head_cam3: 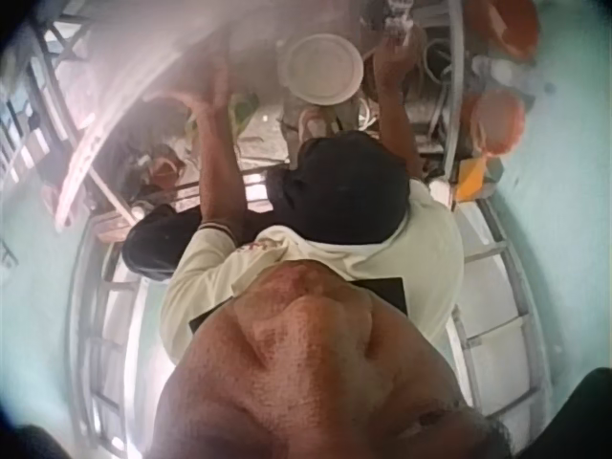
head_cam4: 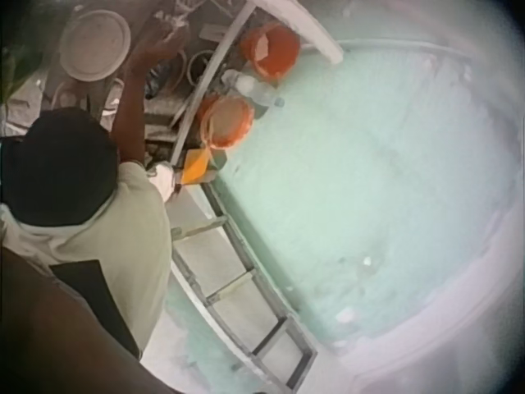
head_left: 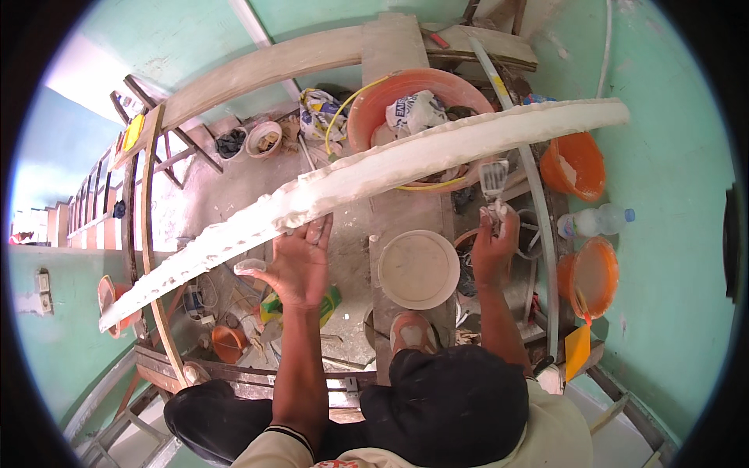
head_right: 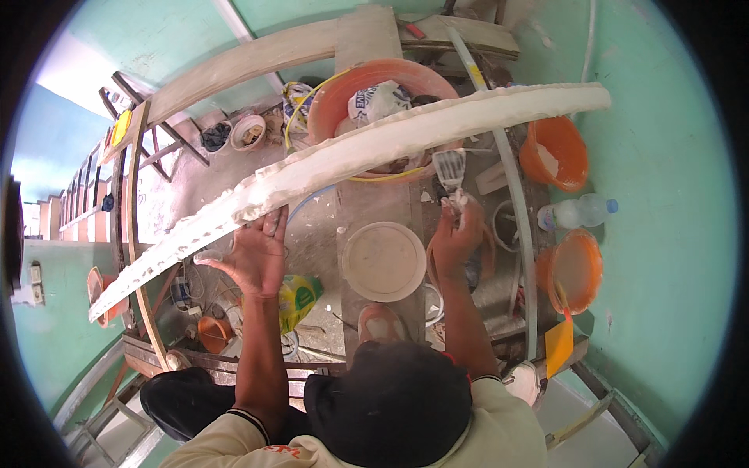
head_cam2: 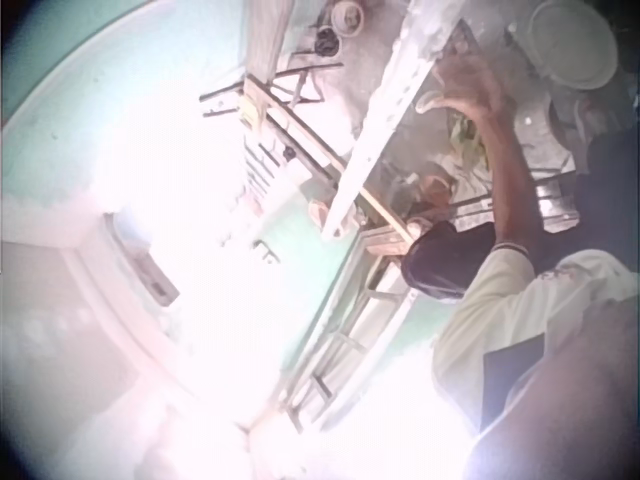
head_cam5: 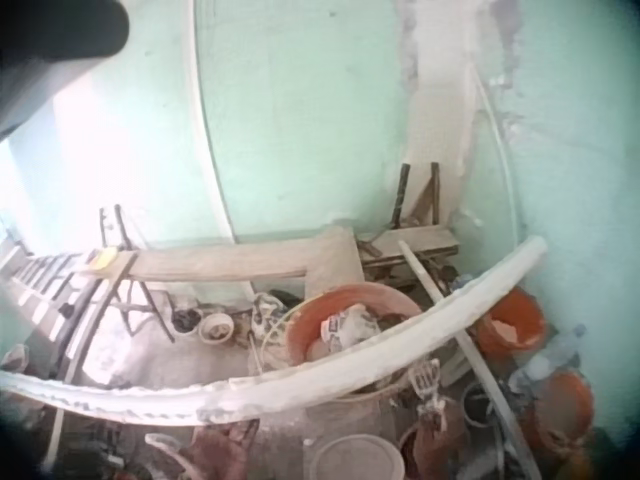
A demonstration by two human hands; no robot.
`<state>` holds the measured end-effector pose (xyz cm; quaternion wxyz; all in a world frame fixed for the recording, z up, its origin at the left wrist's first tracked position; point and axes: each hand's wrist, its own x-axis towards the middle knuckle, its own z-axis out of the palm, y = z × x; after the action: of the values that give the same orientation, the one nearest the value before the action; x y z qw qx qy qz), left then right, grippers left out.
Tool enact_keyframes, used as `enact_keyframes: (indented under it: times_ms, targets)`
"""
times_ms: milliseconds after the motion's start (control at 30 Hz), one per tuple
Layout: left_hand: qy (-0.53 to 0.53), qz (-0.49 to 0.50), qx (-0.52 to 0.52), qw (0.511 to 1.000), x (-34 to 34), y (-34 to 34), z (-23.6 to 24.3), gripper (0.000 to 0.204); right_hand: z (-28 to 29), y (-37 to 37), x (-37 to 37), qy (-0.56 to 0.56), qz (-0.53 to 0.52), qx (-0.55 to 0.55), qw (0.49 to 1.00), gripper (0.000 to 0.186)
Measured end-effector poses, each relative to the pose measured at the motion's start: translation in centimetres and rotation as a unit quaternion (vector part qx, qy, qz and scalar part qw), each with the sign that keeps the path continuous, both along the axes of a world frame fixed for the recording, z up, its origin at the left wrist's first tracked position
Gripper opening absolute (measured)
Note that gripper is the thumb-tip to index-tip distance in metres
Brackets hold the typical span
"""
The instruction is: The person applies a white paste to a long, curved white object using a small tool, smoothing it along the surface. They repeatedly scoop paste from a bucket and spread it along the object's length, then lift the object and press it against a wall.
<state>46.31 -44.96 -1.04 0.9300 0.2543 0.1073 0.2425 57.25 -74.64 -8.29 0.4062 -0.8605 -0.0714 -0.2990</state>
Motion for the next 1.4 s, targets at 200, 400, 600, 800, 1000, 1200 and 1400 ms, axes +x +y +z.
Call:
enact_keyframes:
  times_ms: [200, 400, 600, 800, 1000, 1200, 1400]
  targets:
    - [0.004, 0.0, -0.003, 1.0, 0.0, 0.0, 0.1, 0.144, 3.4, 1.8, 2.8, -0.128, 0.108, -0.07, 0.983, 0.019]
    - [0.014, 0.008, 0.006, 1.0, -0.1, -0.3, 0.7, 0.147, 0.9, -0.7, 4.5, -0.12, 0.069, -0.089, 0.986, 0.016]
    - [-0.008, 0.001, 0.012, 1.0, -0.1, 0.2, 0.0, 0.142, -0.4, -3.4, 3.9, -0.072, 0.003, -0.067, 0.995, 0.019]
    - [0.007, 0.012, 0.029, 0.999, 0.0, -0.4, 0.9, 0.142, 0.4, -2.6, 6.5, -0.131, 0.03, -0.099, 0.986, 0.018]
    - [-0.008, 0.01, 0.012, 1.0, 0.2, -0.3, 0.5, 0.141, -1.7, -5.7, 5.9, 0.008, -0.086, 0.077, 0.993, 0.019]
    - [-0.034, -0.002, 0.001, 0.999, -0.3, 0.7, -0.6, 0.139, 0.5, -6.4, 6.3, 0.117, 0.141, 0.465, 0.866, 0.029]
    - [-0.063, -0.015, -0.016, 0.998, -0.3, 0.3, -0.2, 0.134, 0.0, -5.1, 8.6, 0.156, 0.212, 0.453, 0.852, 0.03]
